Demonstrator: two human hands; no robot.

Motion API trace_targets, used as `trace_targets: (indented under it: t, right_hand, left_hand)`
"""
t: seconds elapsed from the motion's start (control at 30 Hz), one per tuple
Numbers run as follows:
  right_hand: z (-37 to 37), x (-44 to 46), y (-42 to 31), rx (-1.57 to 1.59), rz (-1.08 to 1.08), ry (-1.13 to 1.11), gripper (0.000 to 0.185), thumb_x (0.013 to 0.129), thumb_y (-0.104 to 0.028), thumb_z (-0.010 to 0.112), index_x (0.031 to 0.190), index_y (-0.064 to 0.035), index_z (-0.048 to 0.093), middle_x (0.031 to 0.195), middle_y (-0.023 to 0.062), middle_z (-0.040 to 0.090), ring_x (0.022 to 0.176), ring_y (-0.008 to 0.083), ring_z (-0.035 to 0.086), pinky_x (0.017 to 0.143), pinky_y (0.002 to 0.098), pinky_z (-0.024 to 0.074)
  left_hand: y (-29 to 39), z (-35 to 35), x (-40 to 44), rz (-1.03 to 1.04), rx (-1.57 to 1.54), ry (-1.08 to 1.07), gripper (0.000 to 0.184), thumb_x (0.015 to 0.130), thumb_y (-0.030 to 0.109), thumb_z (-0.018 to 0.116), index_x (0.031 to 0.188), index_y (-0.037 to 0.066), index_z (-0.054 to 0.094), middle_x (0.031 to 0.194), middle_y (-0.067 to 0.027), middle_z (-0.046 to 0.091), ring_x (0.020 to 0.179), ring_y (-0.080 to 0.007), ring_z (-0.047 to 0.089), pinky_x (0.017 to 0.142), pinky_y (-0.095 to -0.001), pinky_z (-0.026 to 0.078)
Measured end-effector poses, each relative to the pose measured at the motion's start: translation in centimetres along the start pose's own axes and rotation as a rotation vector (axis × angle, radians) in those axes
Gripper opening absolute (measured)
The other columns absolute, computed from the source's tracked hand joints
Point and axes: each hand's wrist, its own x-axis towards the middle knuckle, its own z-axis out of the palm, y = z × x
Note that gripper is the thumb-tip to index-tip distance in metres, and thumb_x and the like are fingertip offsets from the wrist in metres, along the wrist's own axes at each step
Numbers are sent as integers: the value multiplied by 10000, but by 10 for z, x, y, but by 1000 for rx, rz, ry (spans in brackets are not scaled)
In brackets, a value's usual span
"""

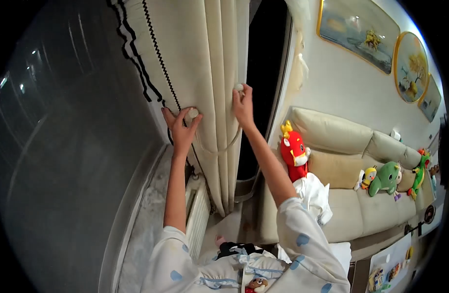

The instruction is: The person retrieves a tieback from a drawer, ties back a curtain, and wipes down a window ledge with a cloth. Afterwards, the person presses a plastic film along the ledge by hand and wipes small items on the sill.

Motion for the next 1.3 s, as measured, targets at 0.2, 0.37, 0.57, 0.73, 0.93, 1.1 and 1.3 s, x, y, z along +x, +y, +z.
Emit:
trace_targets:
  t: [0.2,0.37,0.57,0.73,0.93,1.1,1.3]
  right_hand:
    - [86,-1,19,146,-14,-37,371,849,-112,474,1167,-19,309,1003,192,502,902,290,520,789,353,397]
    - [115,-24,-8,518,210,-305,360,828,-98,496,1141,-5,343,1023,192,498,923,284,507,815,345,386]
    - [67,0,-28,-281,-249,18,320,851,-125,499,1115,20,390,1063,192,466,964,290,469,854,321,359]
    - [111,25,30,32,-92,-30,349,788,-89,551,1091,19,414,1210,238,382,1055,360,410,885,378,342]
    - [83,39,18,-133,-151,233,367,754,-70,588,1069,22,422,1239,257,345,1084,404,380,920,408,312]
    - [112,33,-2,446,263,38,298,835,-149,524,1052,17,404,1068,219,504,956,287,512,811,329,404]
    - [161,22,9,661,371,-247,344,874,-246,495,1072,11,379,830,116,571,777,195,548,718,288,436]
  left_hand:
    - [-25,32,34,-80,-359,-147,316,854,263,543,1070,38,495,1213,-174,357,1125,-308,363,947,-373,289]
    - [-149,45,12,-27,-244,102,507,930,309,350,1308,-17,256,1314,-139,334,1178,-216,349,992,-337,251]
    - [-122,26,18,-254,-578,-92,498,933,295,338,1328,10,234,1344,-127,272,1216,-231,280,1012,-337,207]
    - [-88,48,35,-389,-622,87,459,931,243,357,1316,14,255,1345,-115,237,1245,-237,218,1017,-343,187]
    - [-79,34,55,-70,-225,-111,512,887,178,454,1334,53,237,1338,-127,236,1247,-252,218,1019,-342,185]
    - [-162,36,31,-490,-518,-154,469,848,179,515,1254,15,349,1253,-142,375,1144,-254,369,946,-334,289]
    - [-159,25,24,-520,-347,-286,427,829,190,537,1189,-11,422,1200,-141,447,1081,-256,437,905,-340,334]
